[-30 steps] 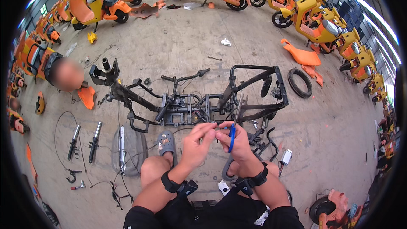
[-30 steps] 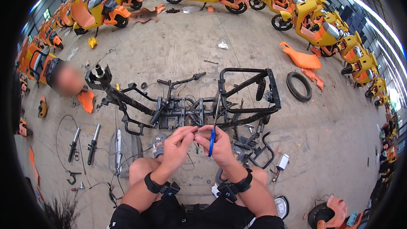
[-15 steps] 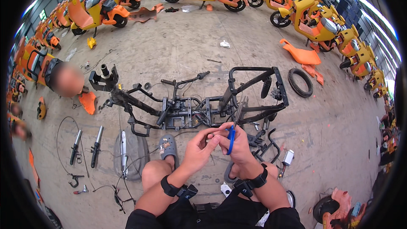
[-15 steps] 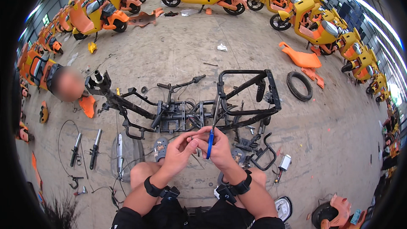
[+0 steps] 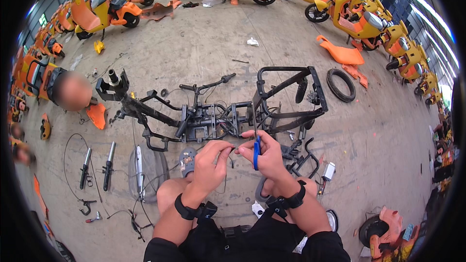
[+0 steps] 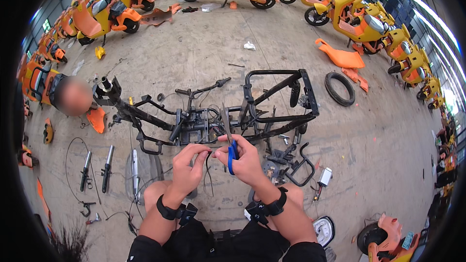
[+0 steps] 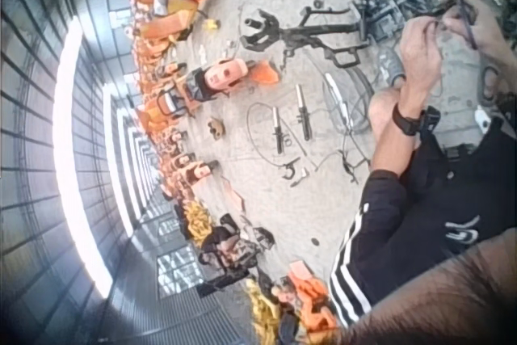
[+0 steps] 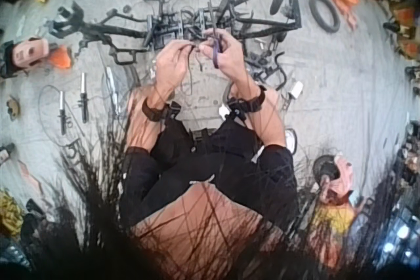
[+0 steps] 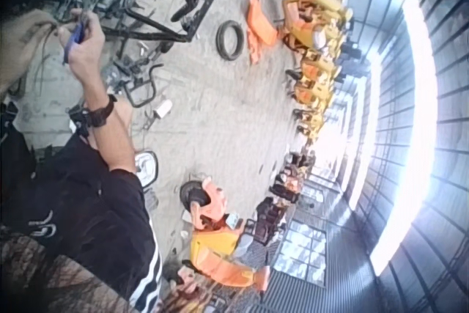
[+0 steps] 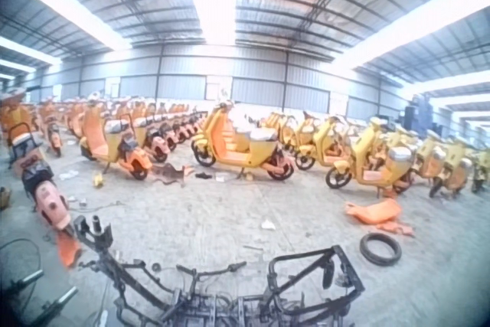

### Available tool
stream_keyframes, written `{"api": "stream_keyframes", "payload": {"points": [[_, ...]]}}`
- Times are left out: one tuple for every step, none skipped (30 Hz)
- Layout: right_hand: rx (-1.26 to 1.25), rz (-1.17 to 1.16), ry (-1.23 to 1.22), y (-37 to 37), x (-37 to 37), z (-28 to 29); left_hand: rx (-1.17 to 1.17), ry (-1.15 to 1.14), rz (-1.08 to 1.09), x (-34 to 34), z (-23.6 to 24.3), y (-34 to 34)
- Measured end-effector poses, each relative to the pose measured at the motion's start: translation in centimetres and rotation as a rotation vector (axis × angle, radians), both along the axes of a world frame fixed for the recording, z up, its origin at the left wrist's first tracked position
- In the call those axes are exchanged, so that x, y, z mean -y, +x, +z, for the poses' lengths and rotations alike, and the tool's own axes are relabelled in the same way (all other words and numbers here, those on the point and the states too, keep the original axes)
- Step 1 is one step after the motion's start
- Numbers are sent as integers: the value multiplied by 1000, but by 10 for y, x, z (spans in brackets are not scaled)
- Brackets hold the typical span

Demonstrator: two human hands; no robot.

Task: The person uses scissors to cut and strip the insulation from electrical wires on a motorcycle frame while sitting on the floor of a warehouse.

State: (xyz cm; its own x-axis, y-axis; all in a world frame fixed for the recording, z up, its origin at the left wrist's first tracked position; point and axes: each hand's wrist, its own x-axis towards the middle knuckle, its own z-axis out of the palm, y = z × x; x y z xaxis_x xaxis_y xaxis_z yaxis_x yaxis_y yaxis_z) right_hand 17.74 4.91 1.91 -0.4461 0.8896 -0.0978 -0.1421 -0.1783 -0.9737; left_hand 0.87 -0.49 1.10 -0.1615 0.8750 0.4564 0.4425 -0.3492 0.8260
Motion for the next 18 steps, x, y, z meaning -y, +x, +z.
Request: {"api": "stream_keyframes", "payload": {"points": [[-10,12,-7,0,-1,1,-2,-15,-8,1,0,-1],[-20,24,-14,0,-2,2,-5,-30,-15,1,1,-1],[-16,37,-38,1,-4,2,-7,-43,-25,1,1,-1],[-11,49,-62,3,-6,2,105,-98,-58,1,-2,0],[-7,62,-86,4,-7,1,216,-154,-92,1,-8,4],[-30,34,-65,3,-7,-3,327,-208,-124,1,-11,6],[-55,34,-81,4,-7,-3,400,-257,-149,1,-11,6],[-80,35,-97,4,-7,-1,473,-306,-173,1,-9,7],[-105,39,-117,5,-7,-1,546,-358,-193,3,-9,7],[-111,39,-114,4,-7,-1,575,-383,-210,3,-7,6],[-116,40,-111,4,-8,-2,606,-407,-227,2,-5,2],[-114,40,-113,5,-7,-3,645,-435,-244,2,-4,1],[-99,35,-121,5,-8,-3,605,-437,-238,2,-5,0],[-84,32,-130,5,-10,-3,565,-439,-230,1,-5,-1],[-62,38,-146,4,-11,-6,534,-444,-213,1,-8,-3],[-55,44,-174,4,-14,-7,559,-473,-263,-1,-7,-4],[-57,35,-206,7,-12,-12,603,-513,-282,-1,-8,-2],[-71,26,-224,4,-13,-16,597,-532,-288,-2,-9,-2]]}}
